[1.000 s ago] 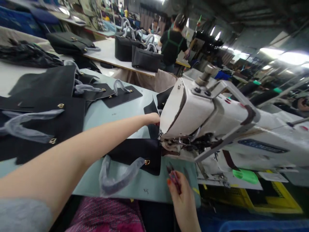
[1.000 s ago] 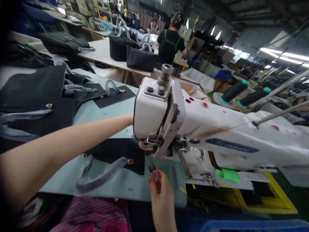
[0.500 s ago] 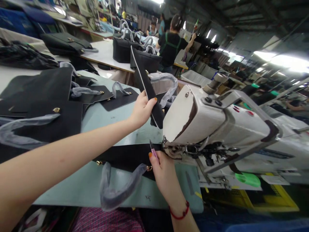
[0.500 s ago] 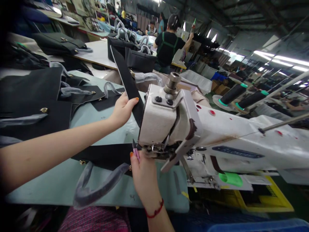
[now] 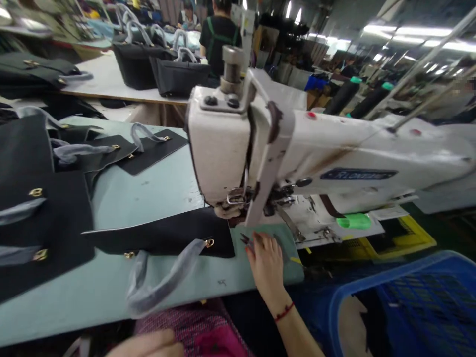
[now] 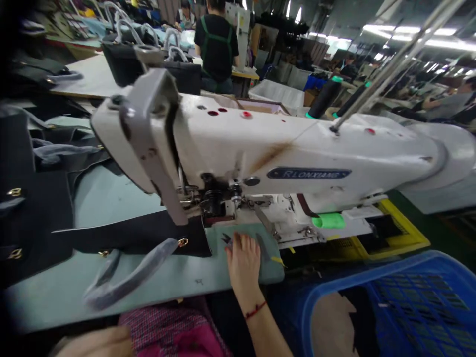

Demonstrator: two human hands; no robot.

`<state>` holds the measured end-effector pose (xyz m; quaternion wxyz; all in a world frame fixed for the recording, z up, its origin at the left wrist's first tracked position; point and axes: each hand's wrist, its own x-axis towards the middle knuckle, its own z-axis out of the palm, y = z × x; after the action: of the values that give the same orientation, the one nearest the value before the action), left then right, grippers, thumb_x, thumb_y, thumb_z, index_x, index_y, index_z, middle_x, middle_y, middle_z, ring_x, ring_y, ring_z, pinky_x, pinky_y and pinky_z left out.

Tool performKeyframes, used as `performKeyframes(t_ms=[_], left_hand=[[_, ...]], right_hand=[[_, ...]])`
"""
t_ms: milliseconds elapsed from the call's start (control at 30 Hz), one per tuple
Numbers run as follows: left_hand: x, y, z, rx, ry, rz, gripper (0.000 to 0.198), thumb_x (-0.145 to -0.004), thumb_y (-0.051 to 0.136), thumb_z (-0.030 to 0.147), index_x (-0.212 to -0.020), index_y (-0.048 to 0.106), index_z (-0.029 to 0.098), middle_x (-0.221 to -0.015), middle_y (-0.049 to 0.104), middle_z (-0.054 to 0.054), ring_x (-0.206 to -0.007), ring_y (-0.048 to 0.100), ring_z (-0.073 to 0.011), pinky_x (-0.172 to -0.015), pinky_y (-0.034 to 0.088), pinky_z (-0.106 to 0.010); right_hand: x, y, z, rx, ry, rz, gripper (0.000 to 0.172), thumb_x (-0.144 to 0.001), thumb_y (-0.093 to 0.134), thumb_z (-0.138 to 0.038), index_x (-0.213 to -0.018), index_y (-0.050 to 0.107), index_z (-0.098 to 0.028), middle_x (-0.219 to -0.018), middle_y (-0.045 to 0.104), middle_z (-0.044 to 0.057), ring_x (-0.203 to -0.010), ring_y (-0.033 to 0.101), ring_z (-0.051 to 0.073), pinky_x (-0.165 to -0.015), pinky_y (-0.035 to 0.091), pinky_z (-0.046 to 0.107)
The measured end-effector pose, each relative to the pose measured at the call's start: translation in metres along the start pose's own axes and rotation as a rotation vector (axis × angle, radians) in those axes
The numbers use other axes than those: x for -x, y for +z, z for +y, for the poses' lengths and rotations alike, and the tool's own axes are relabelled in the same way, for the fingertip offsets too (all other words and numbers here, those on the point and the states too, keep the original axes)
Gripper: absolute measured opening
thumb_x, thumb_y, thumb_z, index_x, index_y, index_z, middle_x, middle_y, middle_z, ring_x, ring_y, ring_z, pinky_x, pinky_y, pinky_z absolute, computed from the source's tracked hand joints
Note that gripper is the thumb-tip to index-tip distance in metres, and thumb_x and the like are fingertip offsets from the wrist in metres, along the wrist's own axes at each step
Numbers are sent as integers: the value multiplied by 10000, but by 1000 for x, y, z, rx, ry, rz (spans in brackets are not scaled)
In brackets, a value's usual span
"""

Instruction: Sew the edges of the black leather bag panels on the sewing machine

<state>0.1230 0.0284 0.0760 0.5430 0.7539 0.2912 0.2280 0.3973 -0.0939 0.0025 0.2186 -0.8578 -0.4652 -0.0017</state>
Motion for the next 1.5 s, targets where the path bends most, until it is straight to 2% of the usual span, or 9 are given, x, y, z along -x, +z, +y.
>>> performKeyframes(t_ms=[100,200,300,400,567,833,1067,1333,1500], left_hand=[[20,28,-53,-260,180,-28,327,-794,655,360,-1097,775,330,-1037,780,-52,-952,749,-248,-866,609,-300],[-7,37,-80,-751,447,201,817,-826,699,261,-1556,331,271,-1557,426,-126,-1405,436,-371,-1138,402,-531],[-51,28,-72,-996,484,286,856,-885,662,272,-1593,181,252,-1661,171,-144,-1515,152,-408,-1206,165,-651],[-83,10,-52,-1071,535,179,586,-927,621,233,-1474,416,281,-1556,440,-90,-1475,317,-355,-1229,59,-634],[-97,-21,-53,-979,814,-66,438,-916,647,319,-1336,546,244,-1424,598,-66,-1336,540,-260,-1211,305,-481],[-98,-17,-46,-865,861,-85,356,-914,653,321,-1237,597,181,-1335,660,-110,-1235,630,-232,-1127,441,-430],[-110,-24,-54,-787,777,-120,292,-929,613,401,-1150,700,233,-1280,699,-59,-1138,690,-225,-1055,513,-403],[-115,-15,-43,-726,696,14,305,-871,708,368,-1137,685,220,-1241,715,-65,-1106,696,-245,-1073,504,-420],[-120,-29,-66,-745,624,-38,336,-855,706,417,-1147,694,251,-1238,715,-54,-1177,658,-280,-1141,429,-502]], right_hand=[[-18,-2,-26,-376,-73,-49,269,-995,479,-207,-1151,695,-165,-1105,713,116,-1043,650,258,-927,495,373],[-28,-1,-50,-780,-72,-111,294,-1027,461,-321,-1081,710,-173,-974,734,75,-907,677,202,-800,503,276],[-31,5,-65,-1000,-20,-123,292,-995,527,-396,-1017,721,-179,-886,724,49,-795,657,181,-687,470,241],[-32,10,-74,-1078,43,-100,302,-980,542,-409,-934,719,-168,-777,669,27,-726,600,160,-652,431,231],[-32,5,-78,-1165,129,-155,394,-957,546,-462,-711,597,-159,-642,472,-18,-602,415,110,-550,315,220],[-32,-4,-79,-1172,192,-199,432,-945,543,-471,-643,460,-174,-630,357,-31,-597,313,102,-526,248,225],[-39,-7,-82,-1146,176,-178,412,-947,540,-441,-645,469,-171,-636,356,-32,-607,311,101,-544,248,230],[-53,-7,-80,-1037,164,-197,473,-954,528,-466,-610,375,-181,-603,295,-43,-586,276,93,-525,192,251],[-38,-20,-75,-975,113,-267,440,-972,513,-442,-633,426,-176,-600,337,-44,-567,324,86,-504,233,226]])
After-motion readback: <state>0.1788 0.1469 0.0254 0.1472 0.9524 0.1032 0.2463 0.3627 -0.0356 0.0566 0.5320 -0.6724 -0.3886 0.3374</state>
